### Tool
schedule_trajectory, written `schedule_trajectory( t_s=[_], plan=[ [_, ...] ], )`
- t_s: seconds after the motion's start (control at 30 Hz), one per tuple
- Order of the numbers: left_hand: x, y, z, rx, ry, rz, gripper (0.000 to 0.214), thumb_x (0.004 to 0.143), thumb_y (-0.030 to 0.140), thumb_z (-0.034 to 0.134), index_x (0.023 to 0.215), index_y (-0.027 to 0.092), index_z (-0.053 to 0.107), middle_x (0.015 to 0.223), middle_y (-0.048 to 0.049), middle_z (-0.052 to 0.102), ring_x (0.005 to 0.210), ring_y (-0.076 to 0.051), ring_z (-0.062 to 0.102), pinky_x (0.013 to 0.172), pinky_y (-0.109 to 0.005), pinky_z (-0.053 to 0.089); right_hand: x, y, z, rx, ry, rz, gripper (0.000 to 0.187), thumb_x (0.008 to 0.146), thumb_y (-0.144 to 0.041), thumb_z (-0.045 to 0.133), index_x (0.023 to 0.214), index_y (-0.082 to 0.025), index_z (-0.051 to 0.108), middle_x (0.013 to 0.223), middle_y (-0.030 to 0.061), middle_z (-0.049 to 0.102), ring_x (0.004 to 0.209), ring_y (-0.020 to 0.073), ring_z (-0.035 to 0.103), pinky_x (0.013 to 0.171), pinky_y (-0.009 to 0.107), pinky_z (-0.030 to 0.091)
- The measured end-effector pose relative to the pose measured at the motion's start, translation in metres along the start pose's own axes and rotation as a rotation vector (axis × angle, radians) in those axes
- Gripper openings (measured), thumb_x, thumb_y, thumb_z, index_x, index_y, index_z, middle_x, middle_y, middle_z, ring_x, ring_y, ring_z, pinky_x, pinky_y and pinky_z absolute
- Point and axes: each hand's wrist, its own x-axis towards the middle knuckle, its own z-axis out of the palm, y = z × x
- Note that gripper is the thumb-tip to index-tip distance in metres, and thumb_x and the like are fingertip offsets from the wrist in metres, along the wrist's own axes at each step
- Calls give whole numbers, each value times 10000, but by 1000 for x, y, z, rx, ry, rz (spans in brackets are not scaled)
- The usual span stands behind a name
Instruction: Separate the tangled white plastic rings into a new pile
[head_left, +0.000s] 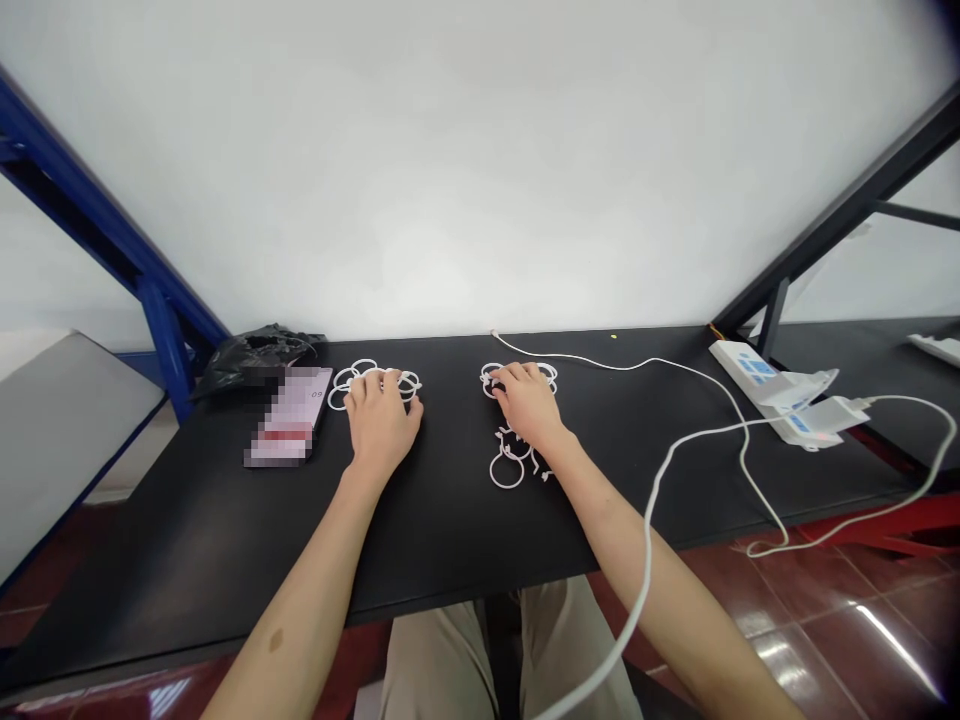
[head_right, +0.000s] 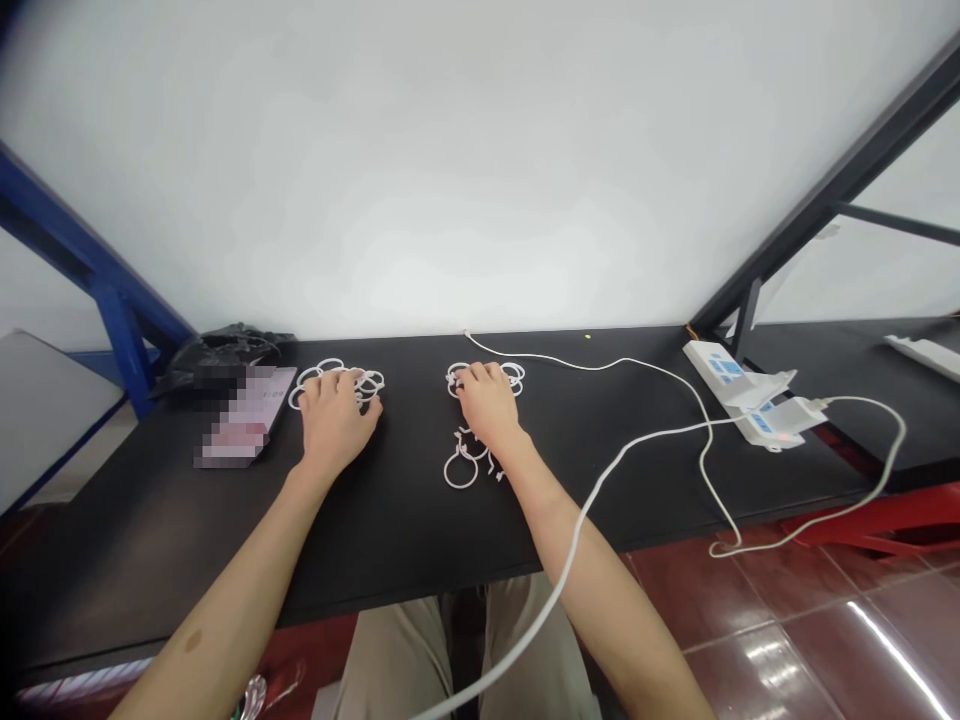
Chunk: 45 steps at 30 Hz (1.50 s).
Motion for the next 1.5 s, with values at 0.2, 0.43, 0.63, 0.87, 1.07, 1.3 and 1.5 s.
schedule_trajectory(
  t_s=[0.2,0.43,0.63,0.87,1.07,1.3,1.5],
  plan=[
    [-4,0,2,9,-31,17,428,883,316,534,1270,136,573,1269,-202,558,1183,-421,457,971,-570,383,-3,6,4,57,8,-28,244,978,-192,463,1058,-192,693,987,120,674,942,296,516,867,461,451],
    [-7,11,1,-263,-68,251,485,910,375,572,1349,176,519,1294,-147,563,1219,-337,453,1069,-520,367,-15,-14,-11,580,120,-45,362,972,-199,449,1312,-218,571,1003,80,588,901,200,591,865,377,525],
    [-12,22,-7,-491,-199,433,449,916,398,605,1315,209,524,1184,-83,650,1136,-263,524,1017,-440,445,-24,-39,-15,1152,-98,140,178,913,-313,602,1060,-219,636,986,32,669,835,142,646,776,304,560],
    [-13,24,-11,-606,-272,342,379,901,414,620,1223,225,555,1143,-73,665,1088,-259,554,949,-439,488,-21,-41,-16,1232,-113,166,199,904,-381,620,1006,-211,644,958,23,674,853,139,630,780,291,536],
    [-13,27,-13,-628,-294,326,290,866,338,623,1122,219,562,1062,-65,653,1031,-251,557,899,-422,501,-24,-42,-15,971,0,67,131,904,-337,621,965,-223,645,953,33,634,848,158,616,746,305,522],
    [-14,27,-15,-626,-350,330,293,829,305,628,1103,227,559,1047,-56,640,1024,-249,539,876,-408,501,-23,-41,-15,880,41,25,117,900,-281,649,801,-222,626,801,-5,653,718,143,588,693,296,475],
    [-13,30,-16,-609,-326,359,282,841,311,622,1100,222,553,1018,-54,628,1004,-247,523,884,-409,488,-22,-40,-15,901,25,83,133,898,-322,649,814,-220,642,797,-6,668,726,145,602,694,294,481]
  ],
)
